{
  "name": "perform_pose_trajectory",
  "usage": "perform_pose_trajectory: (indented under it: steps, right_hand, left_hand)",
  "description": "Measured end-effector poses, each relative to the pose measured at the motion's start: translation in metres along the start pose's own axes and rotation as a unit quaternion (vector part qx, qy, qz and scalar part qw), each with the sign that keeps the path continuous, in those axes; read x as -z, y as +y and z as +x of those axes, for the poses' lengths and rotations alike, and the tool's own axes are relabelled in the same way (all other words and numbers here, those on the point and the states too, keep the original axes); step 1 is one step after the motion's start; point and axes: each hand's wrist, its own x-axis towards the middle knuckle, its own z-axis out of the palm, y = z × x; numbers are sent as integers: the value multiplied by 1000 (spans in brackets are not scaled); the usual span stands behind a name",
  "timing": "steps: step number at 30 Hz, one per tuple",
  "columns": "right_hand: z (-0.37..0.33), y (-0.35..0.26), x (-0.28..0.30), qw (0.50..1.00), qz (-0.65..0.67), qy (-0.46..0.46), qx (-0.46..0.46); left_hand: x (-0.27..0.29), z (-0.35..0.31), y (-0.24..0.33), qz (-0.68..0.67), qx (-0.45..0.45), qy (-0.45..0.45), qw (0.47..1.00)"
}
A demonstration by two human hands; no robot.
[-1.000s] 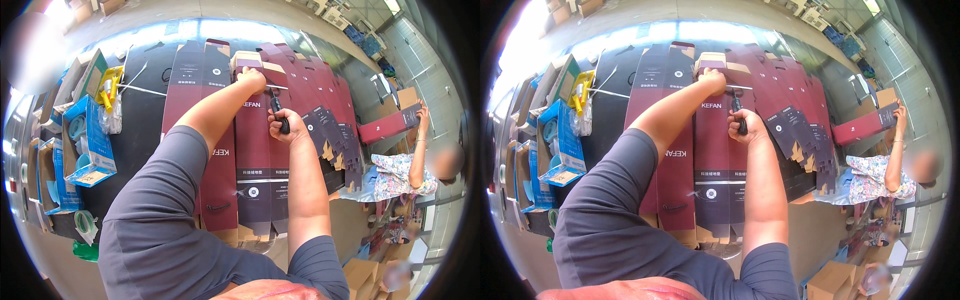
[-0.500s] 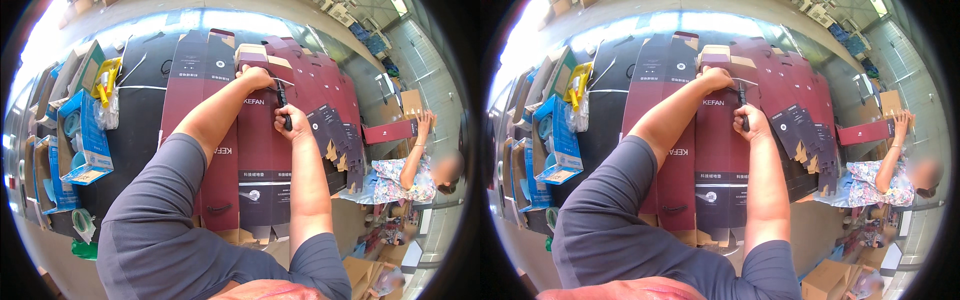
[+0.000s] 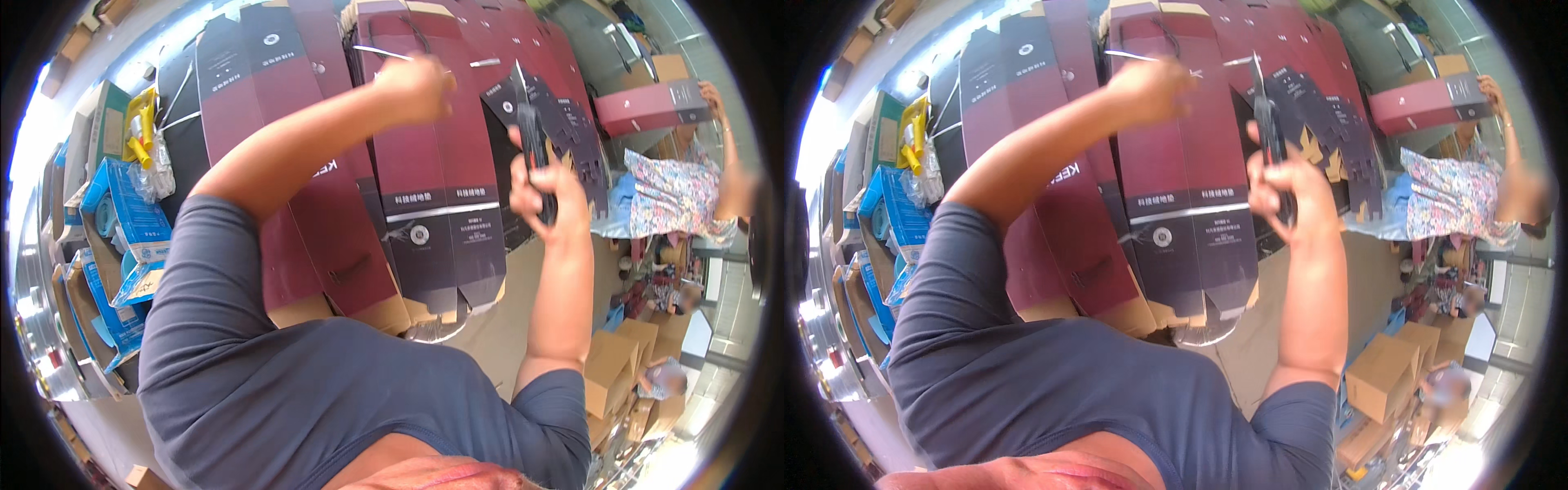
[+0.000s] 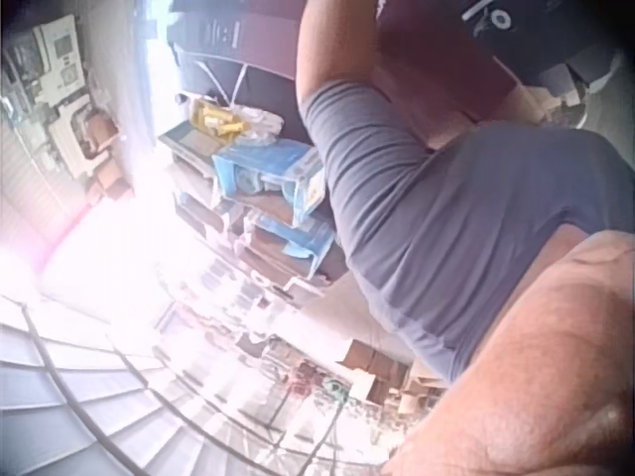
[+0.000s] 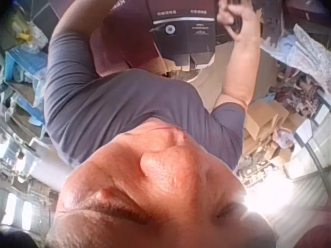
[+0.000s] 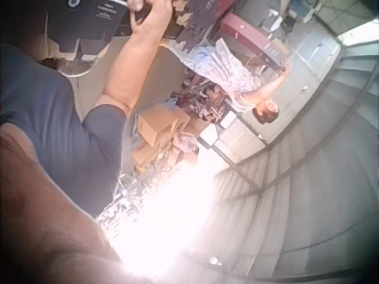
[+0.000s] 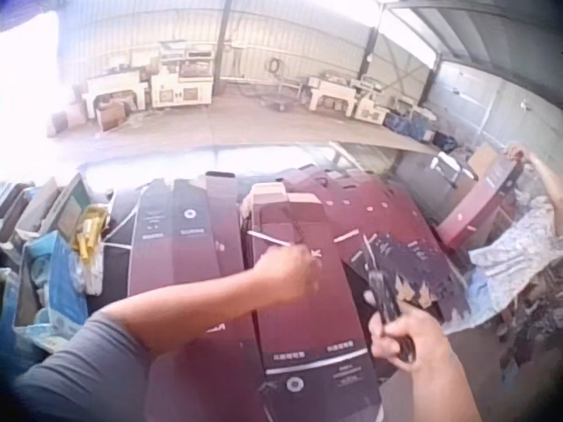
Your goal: The person retrieves flat-packed cardboard pieces from a green bag and places them on a table. They then use a red marker to write on the surface of each piece one by one. A second person is visible in the background assembling similar items.
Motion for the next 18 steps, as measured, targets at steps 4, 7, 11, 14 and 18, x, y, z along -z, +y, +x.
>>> perform_pose_trajectory:
  steps: [4, 7, 11, 14, 18]
  right_hand:
    - [-86, 37, 14, 991, 21, 59, -122]
    - [-115, 69, 25, 982, 92, 64, -154]
    - [-127, 90, 40, 982, 86, 48, -162]
    - [-129, 98, 48, 981, 95, 40, -166]
    - [-130, 104, 55, 979, 110, 29, -169]
  left_hand:
    - [-29, -80, 56, -63, -69, -161, 983]
    - [-35, -91, 70, -44, -74, -185, 979]
    - [-41, -100, 90, 3, -62, -173, 983]
    - [-44, -103, 101, 30, -36, -161, 986]
    - [-44, -112, 109, 54, -25, -127, 990]
